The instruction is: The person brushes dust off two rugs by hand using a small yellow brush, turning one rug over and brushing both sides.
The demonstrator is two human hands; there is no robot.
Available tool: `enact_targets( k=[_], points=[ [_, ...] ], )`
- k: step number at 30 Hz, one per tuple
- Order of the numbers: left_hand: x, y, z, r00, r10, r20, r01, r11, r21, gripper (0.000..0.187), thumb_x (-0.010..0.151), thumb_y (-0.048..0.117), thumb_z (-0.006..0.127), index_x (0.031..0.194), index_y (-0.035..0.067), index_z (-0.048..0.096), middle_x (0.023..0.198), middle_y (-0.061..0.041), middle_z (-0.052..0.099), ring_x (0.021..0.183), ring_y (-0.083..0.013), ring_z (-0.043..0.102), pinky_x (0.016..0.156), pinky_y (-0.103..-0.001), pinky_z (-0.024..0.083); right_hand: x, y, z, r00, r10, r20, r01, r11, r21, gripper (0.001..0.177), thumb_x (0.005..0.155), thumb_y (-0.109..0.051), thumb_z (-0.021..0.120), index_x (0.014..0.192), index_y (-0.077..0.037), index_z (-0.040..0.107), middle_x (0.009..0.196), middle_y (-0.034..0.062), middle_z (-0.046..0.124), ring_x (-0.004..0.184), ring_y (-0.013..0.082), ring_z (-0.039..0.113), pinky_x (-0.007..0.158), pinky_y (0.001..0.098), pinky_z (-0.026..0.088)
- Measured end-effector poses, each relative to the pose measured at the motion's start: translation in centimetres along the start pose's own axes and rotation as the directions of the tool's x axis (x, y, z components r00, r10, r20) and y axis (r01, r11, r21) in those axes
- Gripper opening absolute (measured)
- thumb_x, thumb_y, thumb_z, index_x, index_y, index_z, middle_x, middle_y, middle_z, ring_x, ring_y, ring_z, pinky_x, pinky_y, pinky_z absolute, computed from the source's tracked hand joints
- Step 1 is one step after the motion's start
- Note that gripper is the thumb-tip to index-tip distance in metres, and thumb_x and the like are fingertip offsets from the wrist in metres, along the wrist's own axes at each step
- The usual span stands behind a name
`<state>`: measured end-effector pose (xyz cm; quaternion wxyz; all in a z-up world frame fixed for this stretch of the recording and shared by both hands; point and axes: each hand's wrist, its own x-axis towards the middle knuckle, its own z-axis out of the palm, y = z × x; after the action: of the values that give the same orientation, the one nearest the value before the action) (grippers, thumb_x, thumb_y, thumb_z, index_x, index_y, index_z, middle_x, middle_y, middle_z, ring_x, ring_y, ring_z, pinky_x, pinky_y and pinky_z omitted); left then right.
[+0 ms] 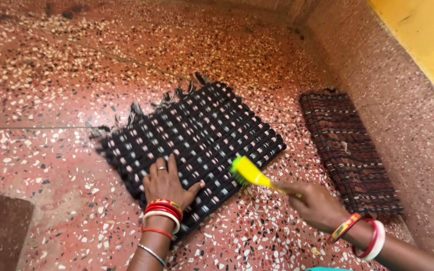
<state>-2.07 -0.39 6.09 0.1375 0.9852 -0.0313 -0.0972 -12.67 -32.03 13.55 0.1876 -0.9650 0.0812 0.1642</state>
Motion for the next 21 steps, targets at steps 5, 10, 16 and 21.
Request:
enact_targets(
  k=[5, 10, 16, 21],
  points=[
    [-2.2, 1.9, -1.2, 0.989, 0.026, 0.143, -0.012, 0.995, -0.099, 0.093, 0.074, 0.069, 0.076, 0.133, 0.001, 0.052, 0.124, -0.021, 0.063, 0.120, -0.0349, 0.062, 0.096, -0.041, 0.056, 1.1, -0.6, -0.3, 0.995, 0.099, -0.032, -0.103, 0.972, -0.210, 0.044, 0.098, -0.017, 0.049, 0.137, -0.031, 0.064, 0.065, 0.0125, 0.072, 0.048, 0.0187, 0.055, 0.050, 0.0380, 0.048],
    [-3.6, 4.2, -1.3, 0.887, 0.215, 0.409, -0.128, 0.965, -0.229, 0.100, 0.076, 0.072, 0.075, 0.137, -0.002, 0.051, 0.123, -0.024, 0.068, 0.118, -0.0357, 0.066, 0.099, -0.041, 0.053, 2.8, -0.2, -1.5, 0.982, 0.032, -0.188, -0.065, 0.982, -0.177, 0.047, 0.095, -0.013, 0.050, 0.136, -0.027, 0.066, 0.065, 0.0148, 0.070, 0.048, 0.0248, 0.061, 0.053, 0.0425, 0.049],
    [-3.1, 3.4, -0.1, 0.901, 0.420, 0.108, -0.415, 0.907, -0.068, 0.110, 0.064, 0.067, 0.085, 0.150, 0.016, 0.039, 0.157, -0.014, 0.033, 0.151, -0.0336, 0.022, 0.123, -0.052, 0.016, 2.4, 1.1, 1.6, 0.864, -0.452, -0.224, 0.401, 0.885, -0.237, 0.047, 0.088, -0.009, 0.054, 0.132, -0.018, 0.067, 0.072, 0.0137, 0.070, 0.056, 0.0249, 0.065, 0.053, 0.0426, 0.052],
    [-2.7, 2.2, 0.2, 0.901, 0.339, 0.271, -0.321, 0.941, -0.108, 0.127, 0.056, 0.072, 0.087, 0.159, 0.036, 0.022, 0.168, -0.003, 0.013, 0.155, -0.0302, 0.004, 0.123, -0.059, 0.004, 5.6, 4.1, -0.9, 0.961, -0.013, -0.277, -0.055, 0.970, -0.237, 0.040, 0.098, -0.018, 0.053, 0.135, -0.030, 0.065, 0.067, 0.0096, 0.070, 0.050, 0.0211, 0.060, 0.050, 0.0388, 0.051]
  ],
)
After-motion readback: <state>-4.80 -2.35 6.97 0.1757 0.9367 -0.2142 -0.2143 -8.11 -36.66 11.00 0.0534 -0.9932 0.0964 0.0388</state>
